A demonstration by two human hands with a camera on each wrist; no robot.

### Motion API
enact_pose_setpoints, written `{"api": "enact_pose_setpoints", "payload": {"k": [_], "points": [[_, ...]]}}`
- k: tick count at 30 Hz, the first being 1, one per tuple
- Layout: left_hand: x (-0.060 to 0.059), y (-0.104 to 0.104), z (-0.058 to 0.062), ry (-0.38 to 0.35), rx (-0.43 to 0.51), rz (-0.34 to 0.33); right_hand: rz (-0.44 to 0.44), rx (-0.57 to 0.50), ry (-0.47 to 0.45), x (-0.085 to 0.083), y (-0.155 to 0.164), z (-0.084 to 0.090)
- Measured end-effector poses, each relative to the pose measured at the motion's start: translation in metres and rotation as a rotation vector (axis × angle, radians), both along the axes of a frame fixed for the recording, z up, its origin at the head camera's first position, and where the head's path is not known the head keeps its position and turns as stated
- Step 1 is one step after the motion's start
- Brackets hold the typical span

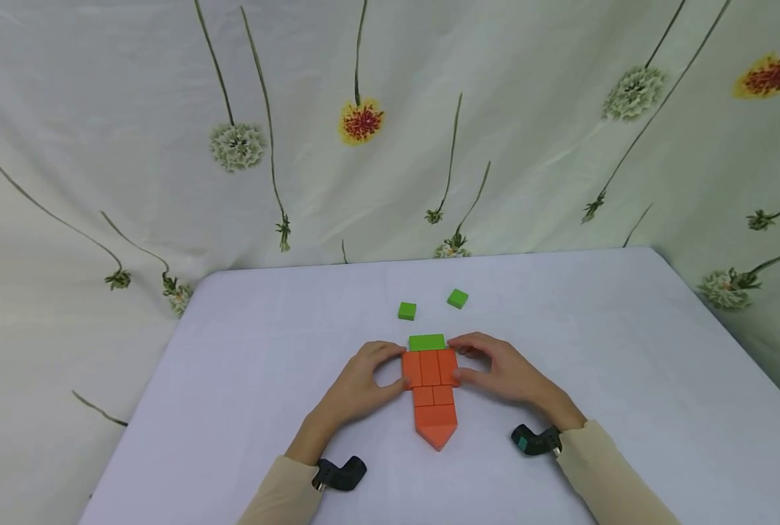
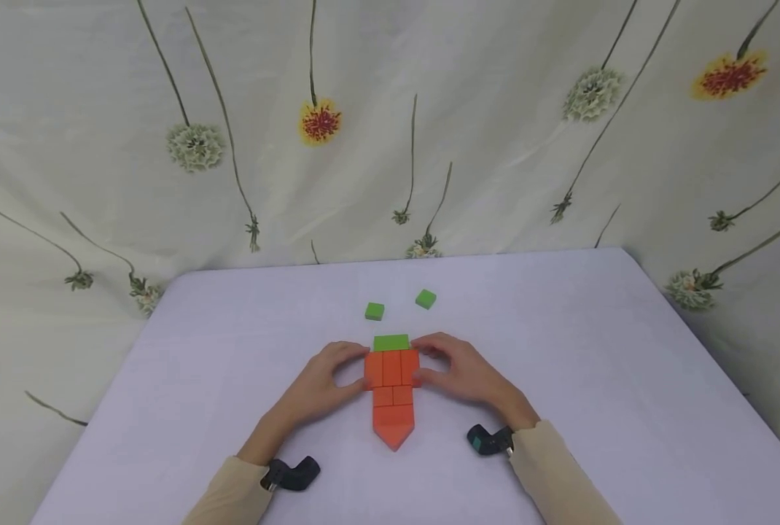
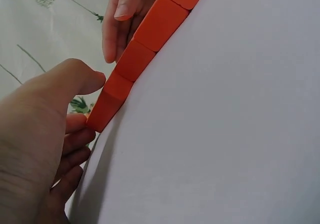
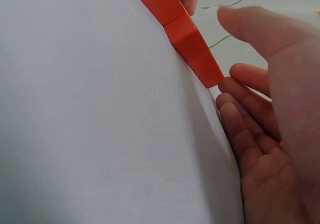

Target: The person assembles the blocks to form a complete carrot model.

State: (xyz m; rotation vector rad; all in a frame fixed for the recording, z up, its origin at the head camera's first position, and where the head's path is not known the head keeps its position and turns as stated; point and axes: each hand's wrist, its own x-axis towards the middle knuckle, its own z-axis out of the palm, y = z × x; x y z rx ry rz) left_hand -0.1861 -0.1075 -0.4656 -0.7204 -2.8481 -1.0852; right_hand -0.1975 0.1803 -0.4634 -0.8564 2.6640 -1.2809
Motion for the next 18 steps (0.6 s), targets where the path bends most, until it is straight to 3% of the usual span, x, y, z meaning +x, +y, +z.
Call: {"api": "enact_pose_setpoints", "payload": {"k": [8,18], "points": [[-0.001,-0.003,-0.007,0.071,-0.001,-0.014,-0.139,-0.021,0.022,-0.013,-0.002,-0.002],[0.000,-0.004,-0.011,0.098,-0.005,-0.024,-0.360,-0.009,0.059,-0.056,-0.002,0.008]]}}
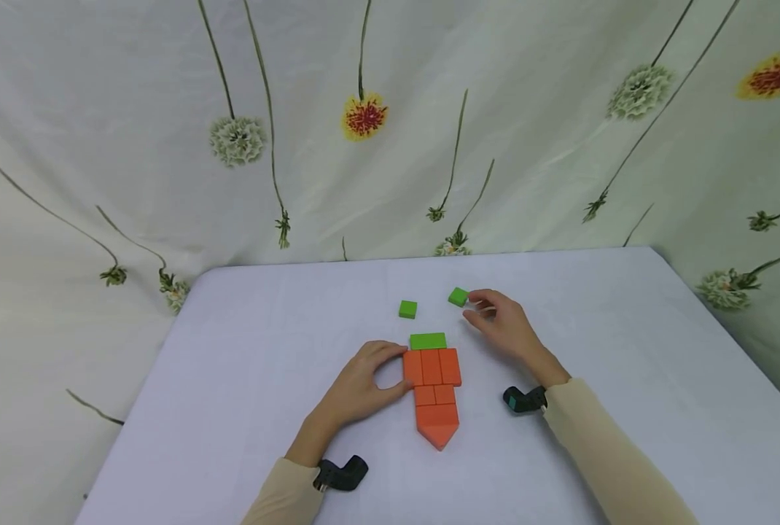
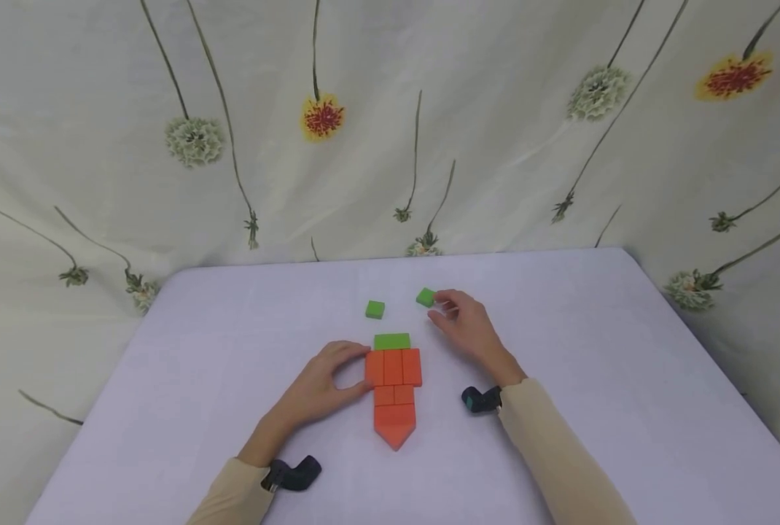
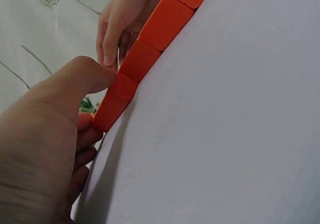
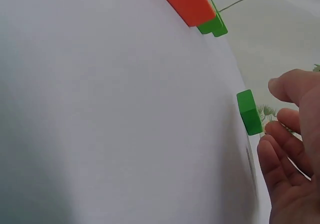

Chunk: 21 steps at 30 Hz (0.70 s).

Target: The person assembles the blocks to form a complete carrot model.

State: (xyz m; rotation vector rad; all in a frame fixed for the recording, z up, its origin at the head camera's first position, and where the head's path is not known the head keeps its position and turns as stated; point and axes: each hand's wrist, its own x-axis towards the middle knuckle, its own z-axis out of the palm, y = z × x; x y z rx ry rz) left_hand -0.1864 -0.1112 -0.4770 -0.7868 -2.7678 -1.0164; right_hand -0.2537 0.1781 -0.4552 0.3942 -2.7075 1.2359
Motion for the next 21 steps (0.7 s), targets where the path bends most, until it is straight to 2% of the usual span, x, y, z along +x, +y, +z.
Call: {"api": "enact_pose_setpoints", "payload": {"k": [8,21], "points": [[0.002,0.001,0.002,-0.002,0.010,0.002,-0.049,0.022,-0.071,-0.023,-0.002,0.000],[0.002,0.001,0.002,0.005,0.015,0.007,-0.085,0.075,-0.093,-0.028,-0.008,0.000]]}}
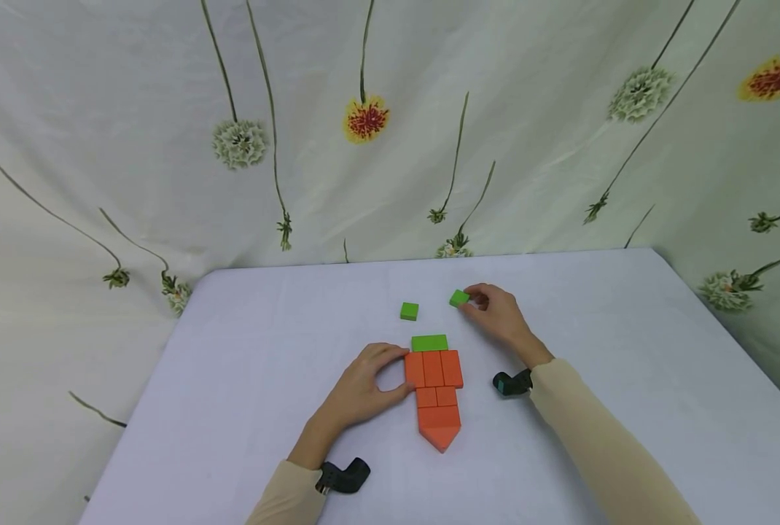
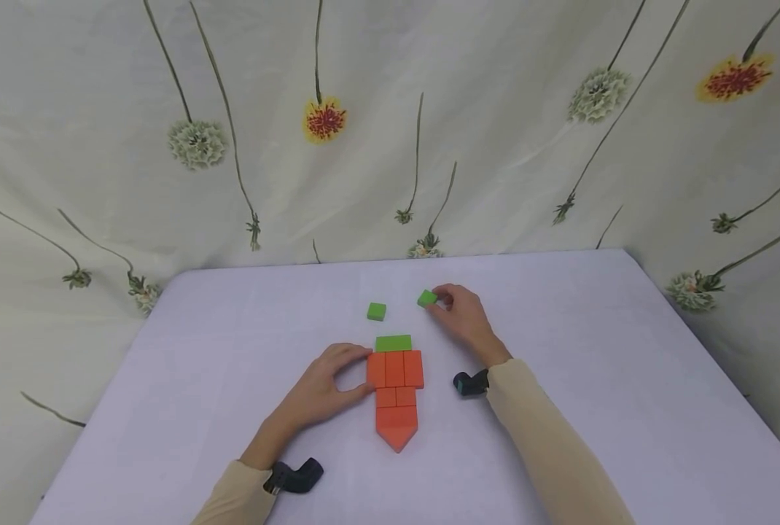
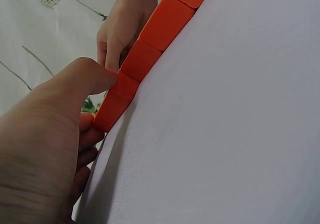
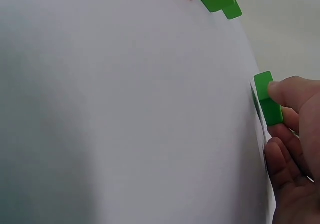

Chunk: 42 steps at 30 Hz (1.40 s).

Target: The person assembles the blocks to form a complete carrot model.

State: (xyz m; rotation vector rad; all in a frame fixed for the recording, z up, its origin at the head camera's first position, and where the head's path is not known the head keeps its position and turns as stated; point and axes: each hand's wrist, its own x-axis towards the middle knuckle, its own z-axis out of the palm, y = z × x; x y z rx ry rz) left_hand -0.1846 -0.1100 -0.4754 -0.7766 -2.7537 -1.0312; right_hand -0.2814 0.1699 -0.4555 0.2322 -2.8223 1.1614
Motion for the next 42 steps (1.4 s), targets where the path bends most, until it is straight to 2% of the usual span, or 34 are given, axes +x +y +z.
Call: {"api": "enact_pose_setpoints", "payload": {"k": [13,25,42], "points": [[-0.002,-0.001,0.002,0.001,-0.011,0.001,0.152,-0.023,-0.001,0.004,-0.015,0.010],[0.000,-0.002,0.003,-0.013,0.000,-0.010,0.382,-0.014,-0.042,0.010,-0.041,0.014],[0.001,-0.002,0.000,0.000,-0.010,-0.014,0.441,0.044,-0.124,0.010,-0.056,0.011]]}}
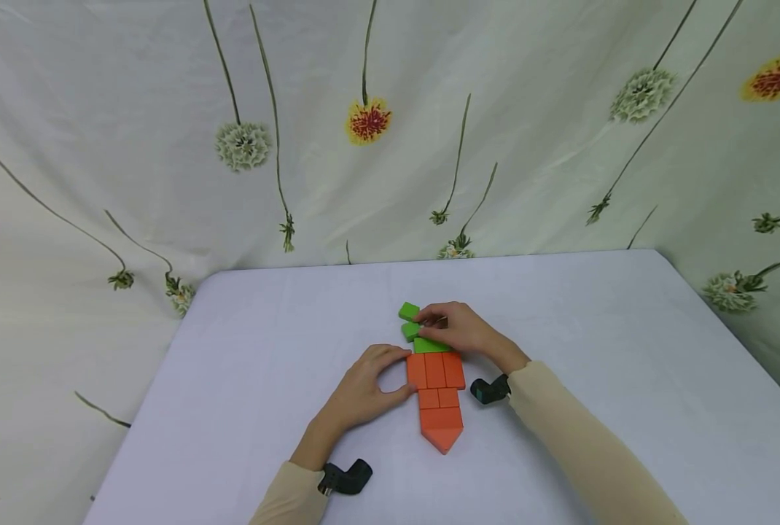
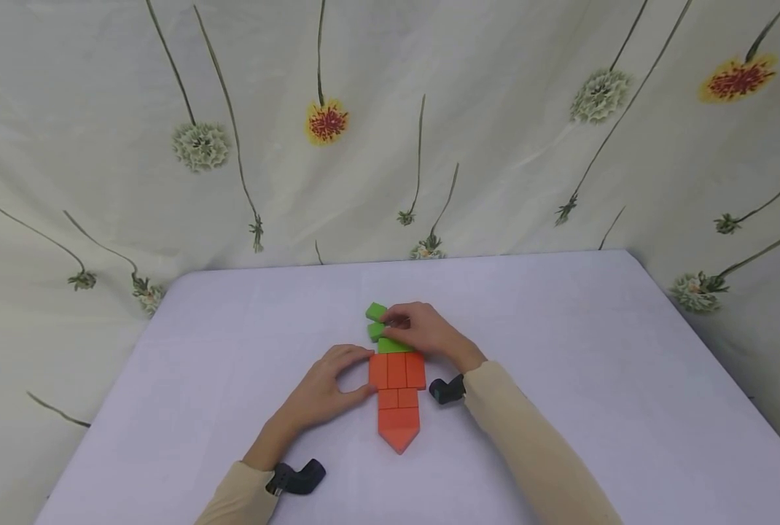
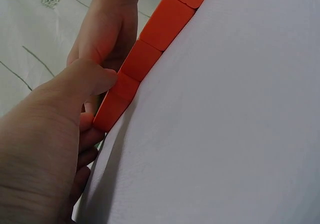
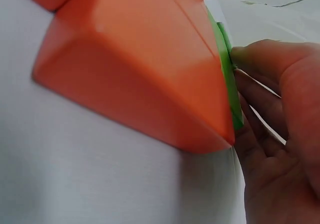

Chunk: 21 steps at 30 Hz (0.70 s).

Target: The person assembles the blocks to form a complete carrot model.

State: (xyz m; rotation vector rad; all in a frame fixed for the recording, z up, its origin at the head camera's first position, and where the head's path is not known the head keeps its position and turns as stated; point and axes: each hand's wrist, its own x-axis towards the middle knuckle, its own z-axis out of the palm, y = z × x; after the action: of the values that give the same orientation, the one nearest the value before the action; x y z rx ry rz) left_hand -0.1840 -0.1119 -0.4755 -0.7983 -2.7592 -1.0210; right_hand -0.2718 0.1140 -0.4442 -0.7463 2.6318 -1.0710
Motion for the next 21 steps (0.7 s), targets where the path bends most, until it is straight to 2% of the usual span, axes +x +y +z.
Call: {"api": "enact_pose_setpoints", "payload": {"k": [7,14,21], "points": [[-0.0003,0.0002,-0.0004,0.006,0.004,-0.004,0.003,0.002,-0.002,0.0004,-0.0008,0.0009],[-0.0009,-0.0001,-0.0019,0.008,0.010,-0.001,-0.017,-0.048,0.091,-0.0019,-0.0033,0.0025],[-0.0008,-0.0002,-0.0020,0.019,0.002,-0.004,0.011,0.060,0.197,-0.0074,-0.0042,-0.0003]]}}
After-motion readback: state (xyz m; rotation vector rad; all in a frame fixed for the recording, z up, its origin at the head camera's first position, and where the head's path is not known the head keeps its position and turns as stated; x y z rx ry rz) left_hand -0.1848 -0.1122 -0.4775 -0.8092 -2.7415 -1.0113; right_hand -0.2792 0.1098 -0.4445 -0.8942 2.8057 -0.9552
